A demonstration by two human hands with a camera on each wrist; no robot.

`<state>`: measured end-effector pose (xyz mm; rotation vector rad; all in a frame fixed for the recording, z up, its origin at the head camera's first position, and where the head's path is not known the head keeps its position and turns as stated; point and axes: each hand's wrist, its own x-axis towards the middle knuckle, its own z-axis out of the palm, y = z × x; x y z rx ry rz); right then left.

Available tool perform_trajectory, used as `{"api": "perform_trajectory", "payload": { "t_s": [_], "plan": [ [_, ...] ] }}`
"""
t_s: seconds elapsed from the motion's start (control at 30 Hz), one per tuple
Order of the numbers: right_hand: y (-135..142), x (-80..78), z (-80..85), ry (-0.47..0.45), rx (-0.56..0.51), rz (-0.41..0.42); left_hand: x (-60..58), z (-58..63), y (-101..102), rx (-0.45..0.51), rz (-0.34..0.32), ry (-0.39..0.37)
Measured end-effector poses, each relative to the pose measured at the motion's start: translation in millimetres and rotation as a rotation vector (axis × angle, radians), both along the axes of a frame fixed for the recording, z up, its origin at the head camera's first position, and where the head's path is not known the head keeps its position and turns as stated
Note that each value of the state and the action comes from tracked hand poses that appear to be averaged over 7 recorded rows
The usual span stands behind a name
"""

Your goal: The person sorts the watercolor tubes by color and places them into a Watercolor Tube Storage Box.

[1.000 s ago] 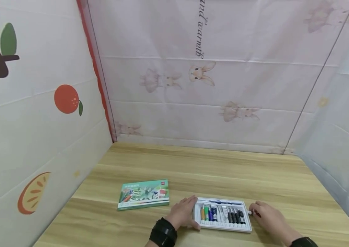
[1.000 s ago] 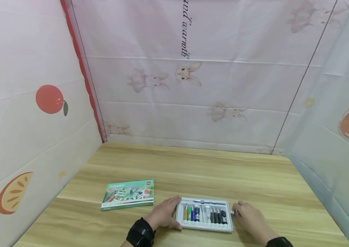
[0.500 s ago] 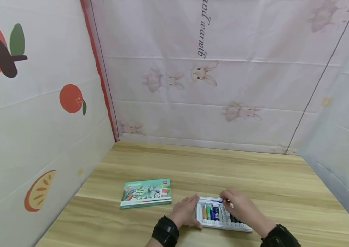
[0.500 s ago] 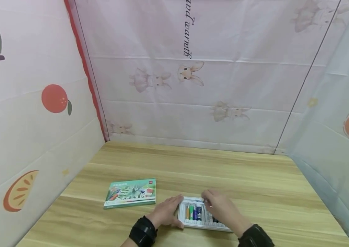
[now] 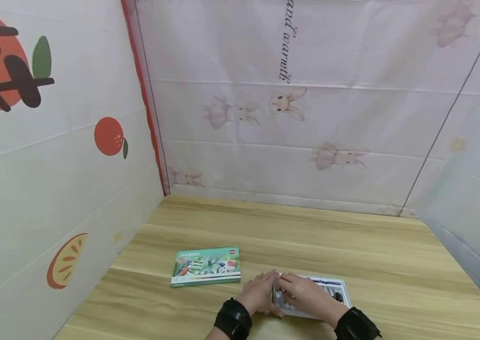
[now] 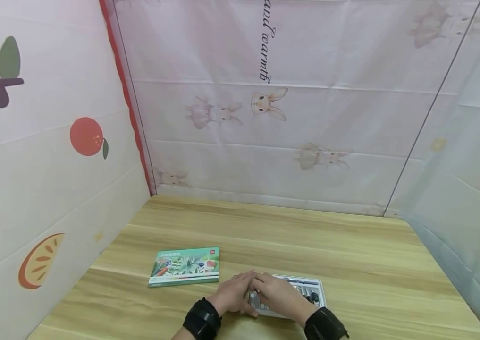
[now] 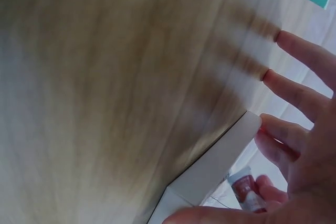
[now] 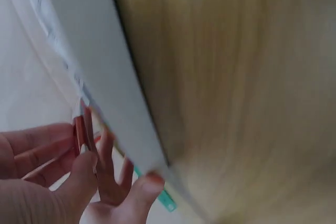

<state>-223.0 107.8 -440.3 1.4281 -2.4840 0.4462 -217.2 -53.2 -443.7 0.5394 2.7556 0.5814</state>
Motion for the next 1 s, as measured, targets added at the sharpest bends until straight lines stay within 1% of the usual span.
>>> {"api": "perform_trajectory", "payload": {
  "t_s": [0.07,0.13,0.27,0.37,0.53,0.6,0.7,0.8,0.9,1.0],
  "plan": [
    [0.8,-0.6,-2.6,0.040,0.022,0.009,0.4,0.0,0.5,0.005,0.001,-0.003],
    [1.5,-0.9,-4.2,0.057,0.021,0.035,1.3,0.5,0.4,0.016,0.000,-0.006],
    [2.3,-1.5,-9.2,0.051,0.017,0.098,2.7,1.0,-0.3,0.045,-0.004,-0.001],
    [3.9,-2.0,-14.0,0.052,0.027,0.116,4.0,1.2,-0.6,0.045,-0.012,0.007],
    [7.9,-0.5,-16.4,0.025,0.044,0.094,4.6,0.1,-0.3,0.025,-0.023,0.009],
    [8.8,0.9,-15.2,-0.005,0.053,0.078,3.4,-0.5,-0.5,0.021,-0.022,0.009],
    [8.0,2.5,-14.5,-0.032,0.030,0.062,1.0,-1.6,-1.6,0.005,-0.025,0.017],
    [7.8,7.5,-13.4,-0.068,0.031,0.028,0.1,-1.4,-1.0,-0.007,-0.034,0.032],
    [9.0,12.6,-12.7,-0.103,0.062,0.000,0.7,-1.1,-1.2,-0.018,-0.034,0.036],
    [14.5,17.6,-13.7,-0.095,0.092,-0.013,1.5,-1.3,-0.8,-0.017,-0.039,0.030]
  ]
}}
